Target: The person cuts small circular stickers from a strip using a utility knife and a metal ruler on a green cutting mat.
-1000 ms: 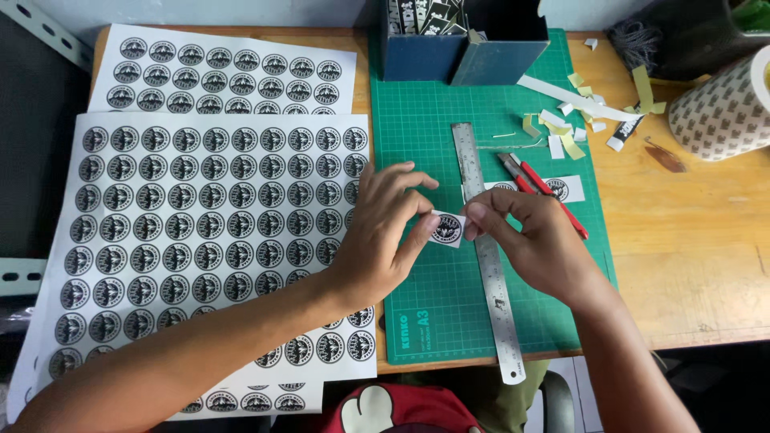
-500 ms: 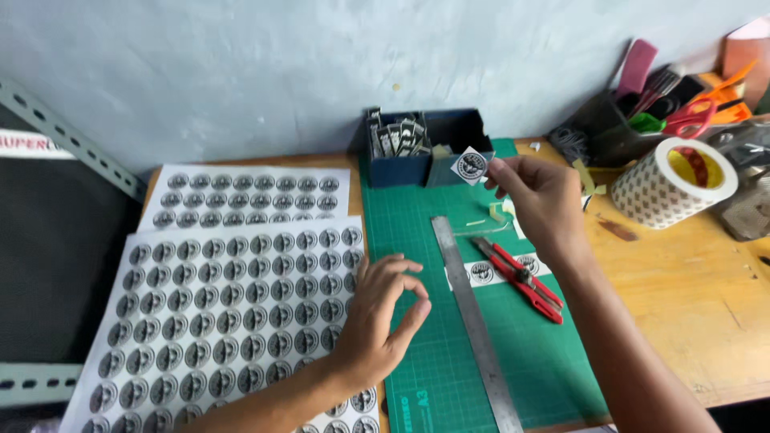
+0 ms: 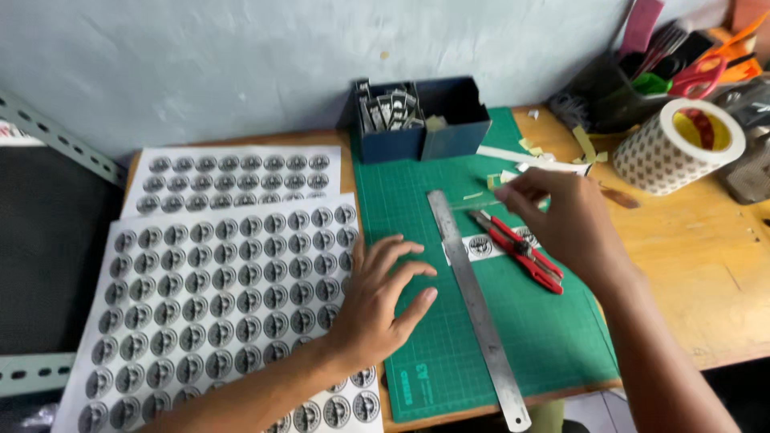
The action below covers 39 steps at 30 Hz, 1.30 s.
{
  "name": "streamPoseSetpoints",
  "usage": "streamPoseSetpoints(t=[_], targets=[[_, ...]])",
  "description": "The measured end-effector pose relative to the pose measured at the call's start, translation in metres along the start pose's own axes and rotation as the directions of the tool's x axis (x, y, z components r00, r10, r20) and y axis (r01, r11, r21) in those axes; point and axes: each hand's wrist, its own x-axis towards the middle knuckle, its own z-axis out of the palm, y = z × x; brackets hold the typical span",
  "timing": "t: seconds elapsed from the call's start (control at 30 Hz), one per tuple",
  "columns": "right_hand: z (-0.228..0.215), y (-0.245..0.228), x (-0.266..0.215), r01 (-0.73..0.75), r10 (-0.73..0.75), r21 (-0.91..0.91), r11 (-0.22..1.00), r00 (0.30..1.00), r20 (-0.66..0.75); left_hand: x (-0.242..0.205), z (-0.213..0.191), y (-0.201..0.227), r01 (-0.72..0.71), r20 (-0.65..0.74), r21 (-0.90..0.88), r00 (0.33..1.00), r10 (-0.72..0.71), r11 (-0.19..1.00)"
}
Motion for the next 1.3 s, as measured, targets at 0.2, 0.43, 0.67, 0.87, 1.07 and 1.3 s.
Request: streamPoseSetpoints(t=[0.2, 0.43, 0.67, 0.87, 1.07, 1.3], targets=[[0.044, 0.012, -0.126, 0.056, -0.017, -0.231, 0.971, 0.985, 0.170, -0.003, 0.006, 0.002, -0.078, 0.163, 0.265, 0.986, 0.035, 0.961], [0.044, 0.015, -0.143, 0.021, -0.003, -0.282, 0.959, 0.998, 0.067, -0.003, 0.009, 0.002, -0.118, 0.221, 0.366, 0.975, 0.037, 0.923], [0.052, 0.015, -0.142, 0.083, -0.055, -0.489, 0.868, 0.996, 0.072, -0.001, 0.008, 0.006, -0.139, 0.245, 0.428, 0.969, 0.033, 0.893], [0.059, 0.005, -0.136, 0.172, -0.086, -0.735, 0.656, 0.984, 0.154, 0.002, 0.010, 0.005, -0.254, 0.287, 0.430, 0.948, 0.135, 0.867], [0.043, 0.010, -0.126, 0.123, -0.059, -0.564, 0.816, 0.990, 0.131, 0.003, 0.009, 0.001, -0.270, 0.323, 0.436, 0.937, 0.131, 0.859], [0.027, 0.005, -0.131, -0.216, 0.204, 0.042, 0.975, 0.959, 0.199, 0.003, 0.011, 0.005, -0.278, 0.289, 0.471, 0.945, 0.152, 0.837]])
